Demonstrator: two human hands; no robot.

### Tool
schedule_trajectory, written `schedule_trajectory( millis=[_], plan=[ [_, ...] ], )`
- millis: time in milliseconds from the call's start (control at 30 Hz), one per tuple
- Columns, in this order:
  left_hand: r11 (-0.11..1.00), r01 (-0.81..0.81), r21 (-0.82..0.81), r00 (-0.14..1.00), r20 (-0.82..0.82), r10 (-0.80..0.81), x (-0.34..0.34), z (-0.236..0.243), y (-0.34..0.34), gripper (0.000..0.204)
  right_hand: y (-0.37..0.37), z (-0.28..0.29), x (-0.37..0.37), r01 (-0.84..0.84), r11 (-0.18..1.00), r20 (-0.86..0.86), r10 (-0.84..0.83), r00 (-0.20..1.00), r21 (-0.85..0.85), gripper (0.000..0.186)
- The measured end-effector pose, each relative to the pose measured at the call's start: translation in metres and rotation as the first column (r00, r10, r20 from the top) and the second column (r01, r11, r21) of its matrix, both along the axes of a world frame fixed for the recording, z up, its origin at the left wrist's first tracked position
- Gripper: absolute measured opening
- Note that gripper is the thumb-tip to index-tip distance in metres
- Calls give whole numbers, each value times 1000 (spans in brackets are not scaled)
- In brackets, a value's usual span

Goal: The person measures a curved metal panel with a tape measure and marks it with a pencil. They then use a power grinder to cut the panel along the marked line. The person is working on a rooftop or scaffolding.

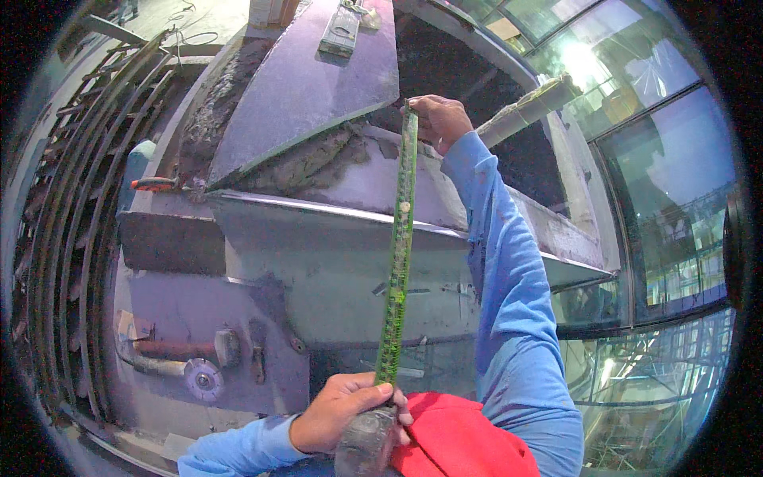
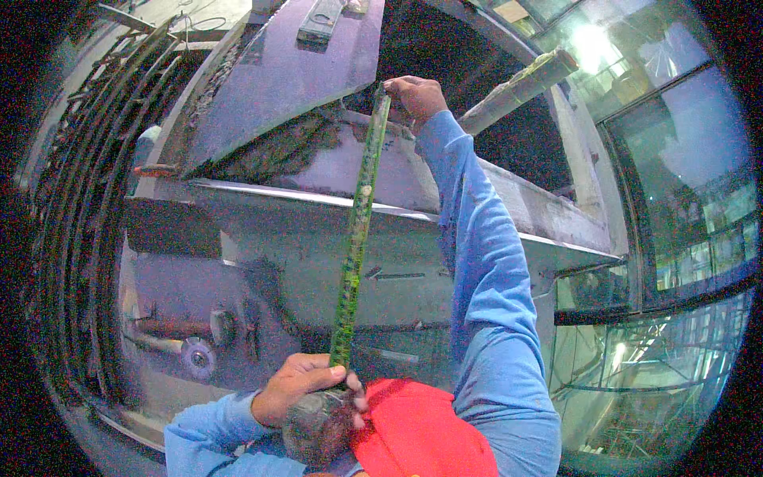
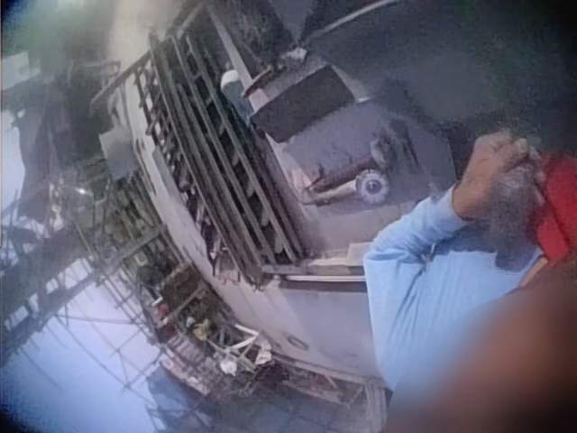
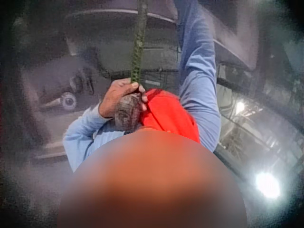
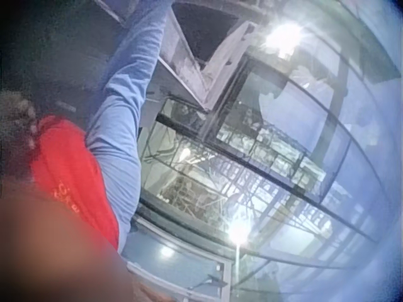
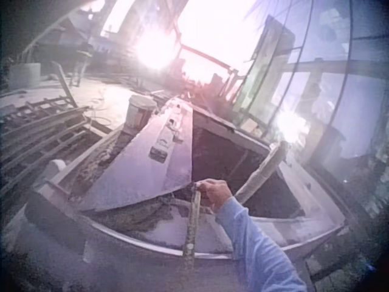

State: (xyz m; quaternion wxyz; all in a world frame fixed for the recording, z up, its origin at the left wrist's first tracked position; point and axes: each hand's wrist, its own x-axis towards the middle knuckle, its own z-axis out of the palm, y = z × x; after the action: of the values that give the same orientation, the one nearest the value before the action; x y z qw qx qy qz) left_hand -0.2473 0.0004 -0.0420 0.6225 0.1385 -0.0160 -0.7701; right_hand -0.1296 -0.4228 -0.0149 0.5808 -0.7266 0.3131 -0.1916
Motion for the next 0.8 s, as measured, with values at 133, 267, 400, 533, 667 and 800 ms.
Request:
schedule_trajectory(
  millis=[133, 267, 400, 533, 667, 800],
  plan=[
    [999, 23, -31, 998, -54, -25, -7, -9, -6, 26, 6, -1, -3, 11, 999, 8, -11, 1000, 49, 16],
    [997, 48, -63, 997, -57, -52, -8, -15, -8, 26, 12, 2, -5, -6, 1000, 11, 6, 1000, -8, 16],
    [997, 55, -58, 993, -100, -61, -13, -16, -11, 26, 12, 2, -3, -39, 998, 7, 39, 999, -40, 16],
    [998, 37, -50, 984, -170, -45, -22, -16, -13, 26, 10, 1, -2, -100, 986, 0, 101, 995, -132, 16],
    [997, 5, -71, 991, -130, -15, -26, -16, -13, 26, 11, 0, -2, -98, 994, -16, 97, 995, -40, 16],
    [997, -19, -81, 991, -130, 8, -28, -16, -14, 26, 10, -4, 0, -57, 997, 20, 58, 998, -56, 18]
  ],
)
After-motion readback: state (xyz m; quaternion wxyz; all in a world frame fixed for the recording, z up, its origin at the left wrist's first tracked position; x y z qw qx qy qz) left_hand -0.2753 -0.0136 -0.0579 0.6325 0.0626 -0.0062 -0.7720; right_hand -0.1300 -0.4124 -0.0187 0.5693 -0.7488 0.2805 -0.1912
